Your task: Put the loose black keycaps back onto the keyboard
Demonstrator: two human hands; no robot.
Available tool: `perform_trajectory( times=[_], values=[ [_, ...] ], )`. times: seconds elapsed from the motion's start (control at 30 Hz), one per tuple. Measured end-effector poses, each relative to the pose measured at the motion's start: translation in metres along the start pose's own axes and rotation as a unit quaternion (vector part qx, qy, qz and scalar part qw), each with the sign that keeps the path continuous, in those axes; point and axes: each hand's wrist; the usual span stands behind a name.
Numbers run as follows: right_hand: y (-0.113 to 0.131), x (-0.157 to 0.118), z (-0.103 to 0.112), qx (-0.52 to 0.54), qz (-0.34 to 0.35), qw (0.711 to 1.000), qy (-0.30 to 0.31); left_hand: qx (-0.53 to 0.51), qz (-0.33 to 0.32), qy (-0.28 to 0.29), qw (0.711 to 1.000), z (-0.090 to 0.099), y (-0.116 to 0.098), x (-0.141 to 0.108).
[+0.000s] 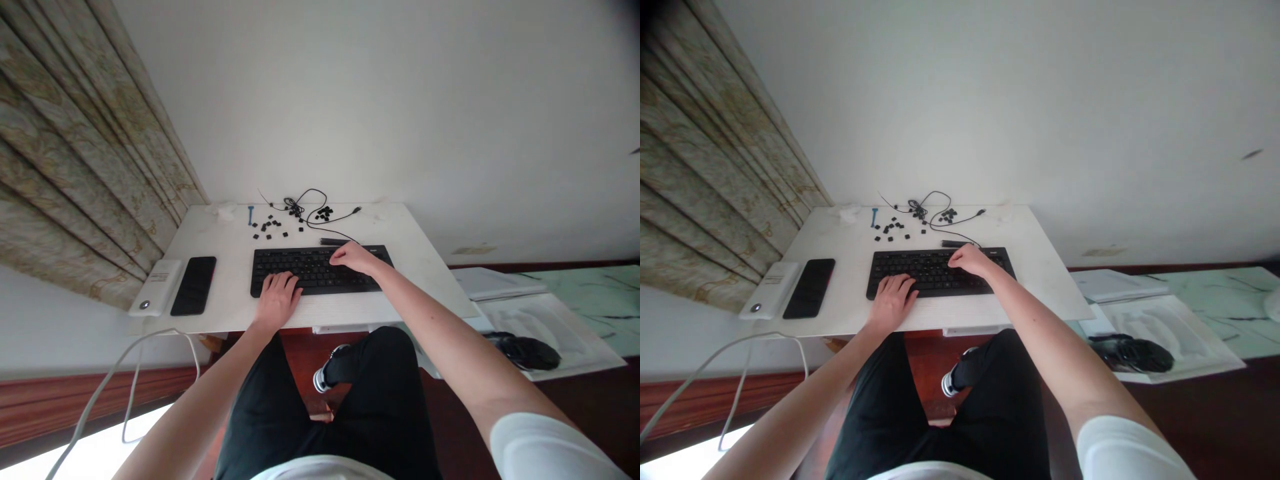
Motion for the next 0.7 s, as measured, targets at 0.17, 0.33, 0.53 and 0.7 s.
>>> perform_trajectory(
  times=[0.17,0.33,0.53,0.7],
  values=[
    [0.000,0.005,-0.003,0.000,-0.016,1.000,-0.005,0.003,0.000,-0.002,1.000,0.000,0.000,0.000],
    [-0.001,0.009,-0.003,-0.051,-0.036,0.998,-0.026,0.004,-0.001,0.003,1.000,0.001,-0.001,0.000],
    [-0.001,0.011,0.001,-0.109,-0.071,0.992,-0.005,-0.002,0.001,0.009,1.000,0.000,-0.001,0.000],
    [0.000,0.012,-0.001,-0.044,-0.112,0.992,0.041,-0.002,0.002,0.008,1.000,0.001,-0.002,0.000]
  ],
)
Point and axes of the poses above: each hand's wrist, its own x-axis towards the middle knuckle, its own z-axis out of the back of the hand, y = z × x
